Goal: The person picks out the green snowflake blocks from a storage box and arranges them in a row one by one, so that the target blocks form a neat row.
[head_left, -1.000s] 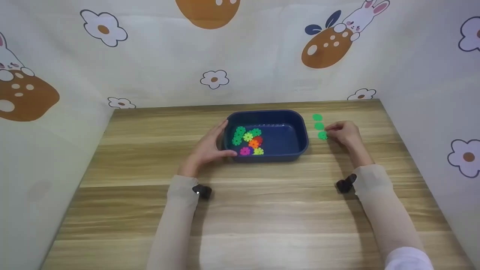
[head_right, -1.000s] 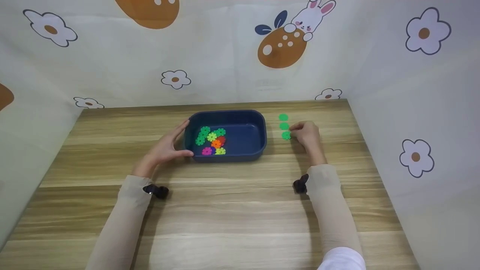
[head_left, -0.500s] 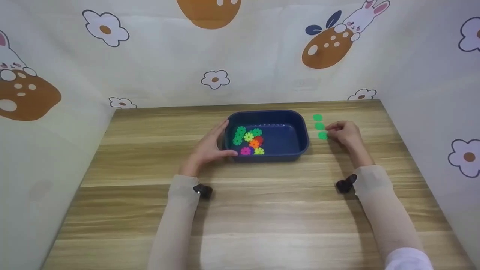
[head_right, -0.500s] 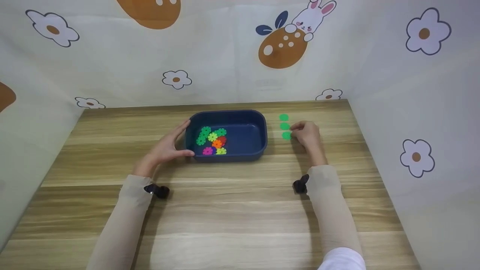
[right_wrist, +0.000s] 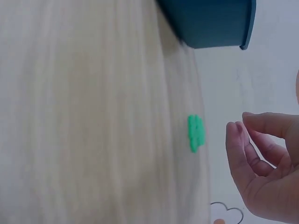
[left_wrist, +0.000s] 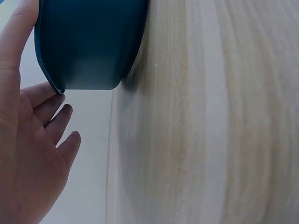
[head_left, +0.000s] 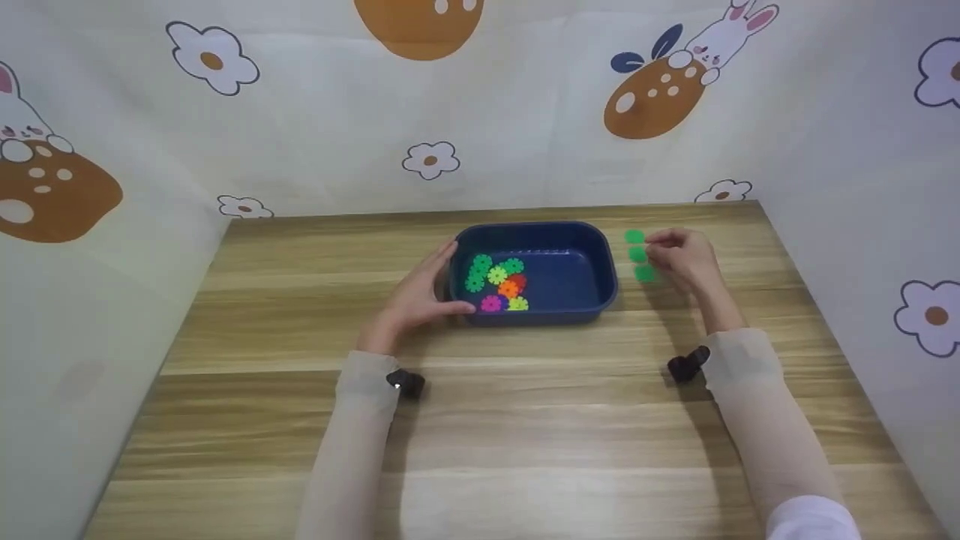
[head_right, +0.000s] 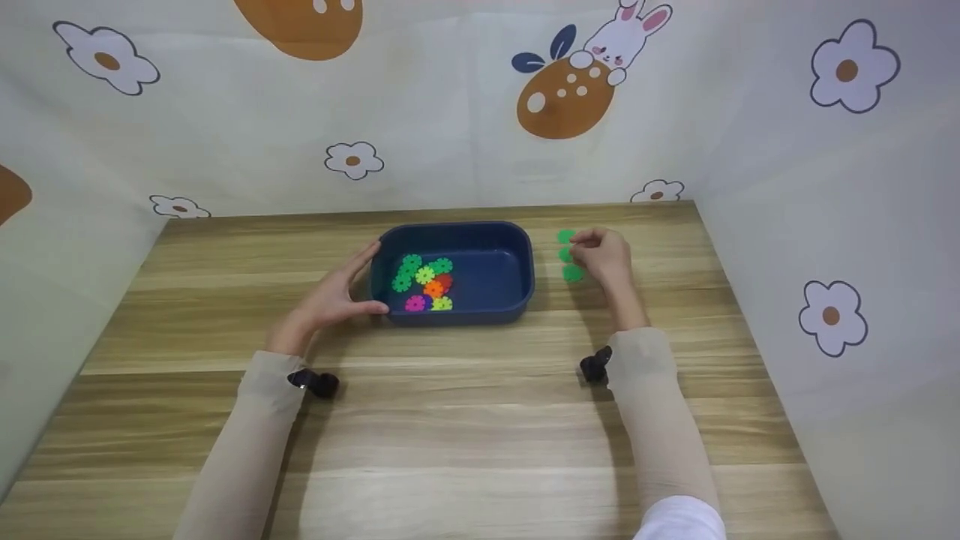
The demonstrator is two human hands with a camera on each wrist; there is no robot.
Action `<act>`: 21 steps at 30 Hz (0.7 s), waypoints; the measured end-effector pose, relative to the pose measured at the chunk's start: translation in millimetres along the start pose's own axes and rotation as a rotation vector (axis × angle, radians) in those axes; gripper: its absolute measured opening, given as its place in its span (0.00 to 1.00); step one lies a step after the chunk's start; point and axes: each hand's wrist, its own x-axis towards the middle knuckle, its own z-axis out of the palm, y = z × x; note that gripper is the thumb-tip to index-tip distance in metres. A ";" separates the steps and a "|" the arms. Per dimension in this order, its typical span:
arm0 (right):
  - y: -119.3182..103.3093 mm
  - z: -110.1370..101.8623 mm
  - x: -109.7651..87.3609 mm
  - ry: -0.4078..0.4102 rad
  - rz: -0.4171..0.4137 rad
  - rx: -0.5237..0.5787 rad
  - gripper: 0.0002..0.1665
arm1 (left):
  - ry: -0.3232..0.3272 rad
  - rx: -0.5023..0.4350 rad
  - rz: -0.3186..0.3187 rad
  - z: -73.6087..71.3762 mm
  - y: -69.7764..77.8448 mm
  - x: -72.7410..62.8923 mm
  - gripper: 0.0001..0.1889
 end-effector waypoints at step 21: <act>-43.0 33.9 0.7 -0.032 -0.142 0.160 0.18 | 0.001 0.012 0.010 -0.4 -1.0 0.9 0.60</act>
